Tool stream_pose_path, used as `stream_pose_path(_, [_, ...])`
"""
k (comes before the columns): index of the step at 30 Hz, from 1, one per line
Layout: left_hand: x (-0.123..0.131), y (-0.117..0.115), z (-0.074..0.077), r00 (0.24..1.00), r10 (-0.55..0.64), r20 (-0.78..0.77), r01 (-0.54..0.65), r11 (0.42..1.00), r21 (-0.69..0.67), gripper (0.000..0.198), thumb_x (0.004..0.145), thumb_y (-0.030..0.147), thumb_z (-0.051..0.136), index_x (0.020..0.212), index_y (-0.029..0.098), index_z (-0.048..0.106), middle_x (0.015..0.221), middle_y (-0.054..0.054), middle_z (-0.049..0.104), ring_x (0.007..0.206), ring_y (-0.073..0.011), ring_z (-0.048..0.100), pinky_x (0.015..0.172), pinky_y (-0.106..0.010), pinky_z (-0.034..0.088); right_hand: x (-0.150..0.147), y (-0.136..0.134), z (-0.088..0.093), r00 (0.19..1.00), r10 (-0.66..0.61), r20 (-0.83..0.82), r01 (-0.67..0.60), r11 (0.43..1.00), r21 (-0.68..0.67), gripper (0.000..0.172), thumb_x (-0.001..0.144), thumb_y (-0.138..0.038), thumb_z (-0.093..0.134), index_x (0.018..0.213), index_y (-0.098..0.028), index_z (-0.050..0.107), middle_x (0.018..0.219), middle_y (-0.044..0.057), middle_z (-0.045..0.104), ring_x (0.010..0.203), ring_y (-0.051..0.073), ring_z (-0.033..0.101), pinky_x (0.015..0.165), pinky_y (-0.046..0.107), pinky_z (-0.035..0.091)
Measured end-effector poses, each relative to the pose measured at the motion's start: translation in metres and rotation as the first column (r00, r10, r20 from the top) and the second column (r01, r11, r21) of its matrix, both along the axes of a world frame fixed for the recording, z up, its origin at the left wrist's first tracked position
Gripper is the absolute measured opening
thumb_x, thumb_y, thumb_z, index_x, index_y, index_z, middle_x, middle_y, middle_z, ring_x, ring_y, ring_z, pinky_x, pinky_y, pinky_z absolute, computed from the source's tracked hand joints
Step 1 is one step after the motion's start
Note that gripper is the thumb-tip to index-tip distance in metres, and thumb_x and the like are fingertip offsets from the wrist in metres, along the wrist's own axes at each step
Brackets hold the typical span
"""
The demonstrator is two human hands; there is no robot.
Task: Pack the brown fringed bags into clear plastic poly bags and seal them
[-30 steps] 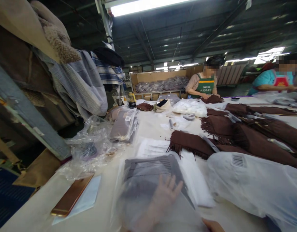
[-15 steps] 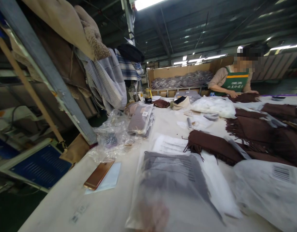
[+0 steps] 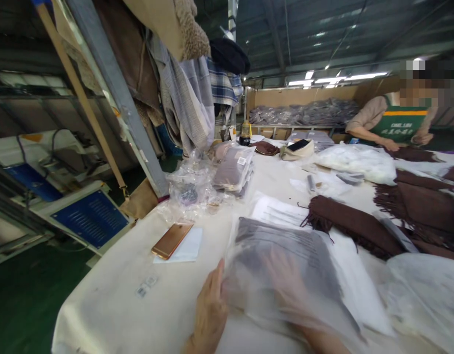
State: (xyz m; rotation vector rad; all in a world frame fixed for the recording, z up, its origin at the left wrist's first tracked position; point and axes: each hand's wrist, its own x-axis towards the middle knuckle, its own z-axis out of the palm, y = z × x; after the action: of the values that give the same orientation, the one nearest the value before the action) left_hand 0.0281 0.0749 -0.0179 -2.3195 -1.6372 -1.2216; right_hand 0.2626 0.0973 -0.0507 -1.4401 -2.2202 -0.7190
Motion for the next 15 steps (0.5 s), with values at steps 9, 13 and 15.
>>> stream_pose_path(9, [-0.014,0.005,0.010,0.981,-0.005,0.193,0.085,0.909,-0.408,0.040,0.079,0.010,0.033,0.107,0.014,0.062,0.098,-0.007,0.071,0.091,-0.0157,0.067,0.082,-0.024,0.053,0.000,0.016,0.009,0.994,-0.041,-0.105,0.037,0.998,-0.044,0.050,0.077,-0.006,0.034,0.122,-0.015,0.055,0.120,0.014,0.060,0.114,0.032,0.051,0.089,0.053,0.043])
stream_pose_path(13, [0.004,0.010,0.041,0.973,0.031,0.230,0.054,0.934,-0.354,0.032,0.088,0.032,0.039,0.099,0.016,0.063,0.086,-0.007,0.067,0.078,-0.0163,0.065,0.070,-0.026,0.051,-0.018,-0.009,0.009,0.985,0.005,-0.174,-0.013,0.999,-0.044,0.041,0.085,-0.013,0.031,0.116,-0.013,0.058,0.112,0.015,0.063,0.103,0.026,0.058,0.082,0.041,0.049])
stream_pose_path(15, [0.012,0.016,0.055,0.975,0.022,0.220,0.062,0.929,-0.365,0.029,0.089,0.030,0.038,0.095,0.017,0.064,0.083,-0.005,0.064,0.077,-0.0150,0.062,0.070,-0.025,0.047,-0.029,-0.018,0.009,0.979,0.037,-0.200,-0.056,0.995,-0.088,0.036,0.088,-0.015,0.034,0.115,-0.017,0.058,0.110,0.011,0.063,0.100,0.022,0.059,0.081,0.036,0.050])
